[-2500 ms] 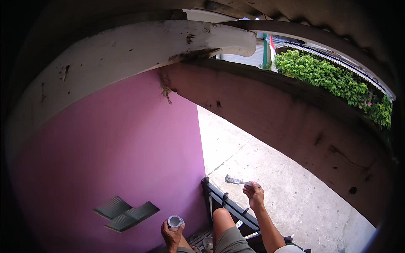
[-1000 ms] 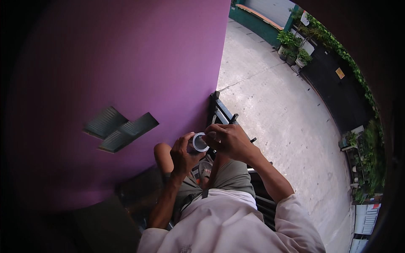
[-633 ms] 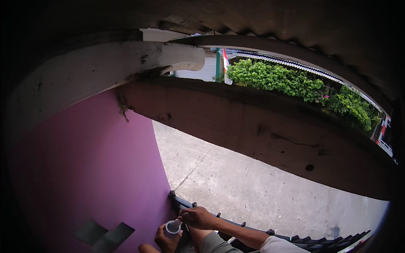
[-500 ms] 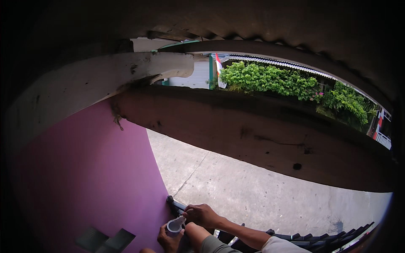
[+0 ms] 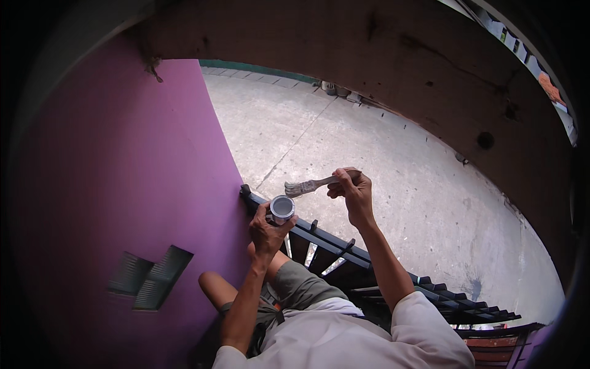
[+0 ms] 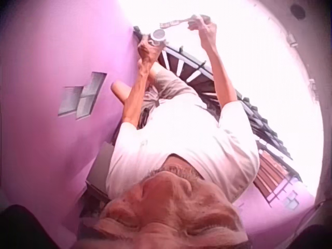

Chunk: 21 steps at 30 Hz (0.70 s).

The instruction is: The person paints the wooden eaves under a roof by dipping a brush into a paint can and applying the paint along the beam.

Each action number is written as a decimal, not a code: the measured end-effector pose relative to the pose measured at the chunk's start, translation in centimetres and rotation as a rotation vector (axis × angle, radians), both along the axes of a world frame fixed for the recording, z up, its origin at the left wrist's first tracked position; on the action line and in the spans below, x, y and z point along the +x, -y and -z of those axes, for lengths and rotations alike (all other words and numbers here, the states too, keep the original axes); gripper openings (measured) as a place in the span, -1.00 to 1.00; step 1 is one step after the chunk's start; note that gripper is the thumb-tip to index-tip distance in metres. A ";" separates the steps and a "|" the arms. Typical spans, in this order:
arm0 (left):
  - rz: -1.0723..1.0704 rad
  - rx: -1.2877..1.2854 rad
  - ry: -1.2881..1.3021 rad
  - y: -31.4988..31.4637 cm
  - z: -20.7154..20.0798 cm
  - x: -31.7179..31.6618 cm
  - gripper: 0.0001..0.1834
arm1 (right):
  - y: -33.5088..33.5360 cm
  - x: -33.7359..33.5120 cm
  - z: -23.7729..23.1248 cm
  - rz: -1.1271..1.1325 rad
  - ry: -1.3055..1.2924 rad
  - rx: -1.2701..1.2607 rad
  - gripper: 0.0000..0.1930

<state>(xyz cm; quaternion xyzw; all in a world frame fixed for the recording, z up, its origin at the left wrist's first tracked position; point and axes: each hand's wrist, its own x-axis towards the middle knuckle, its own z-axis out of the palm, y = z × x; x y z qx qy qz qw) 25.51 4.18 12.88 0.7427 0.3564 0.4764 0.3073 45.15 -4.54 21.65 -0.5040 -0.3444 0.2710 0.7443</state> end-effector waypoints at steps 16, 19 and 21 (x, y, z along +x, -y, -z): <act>0.117 -0.094 0.024 0.9 2.1 1.3 -0.34 | 7.1 8.6 5.6 0.269 -0.227 0.061 -0.76; 0.106 -0.075 0.067 0.4 4.2 0.5 -0.41 | 11.6 14.0 3.3 0.455 -0.236 0.181 -0.74; 0.039 -0.111 0.009 2.0 1.0 -0.6 -0.39 | 15.0 17.9 1.9 0.573 -0.227 0.231 -0.73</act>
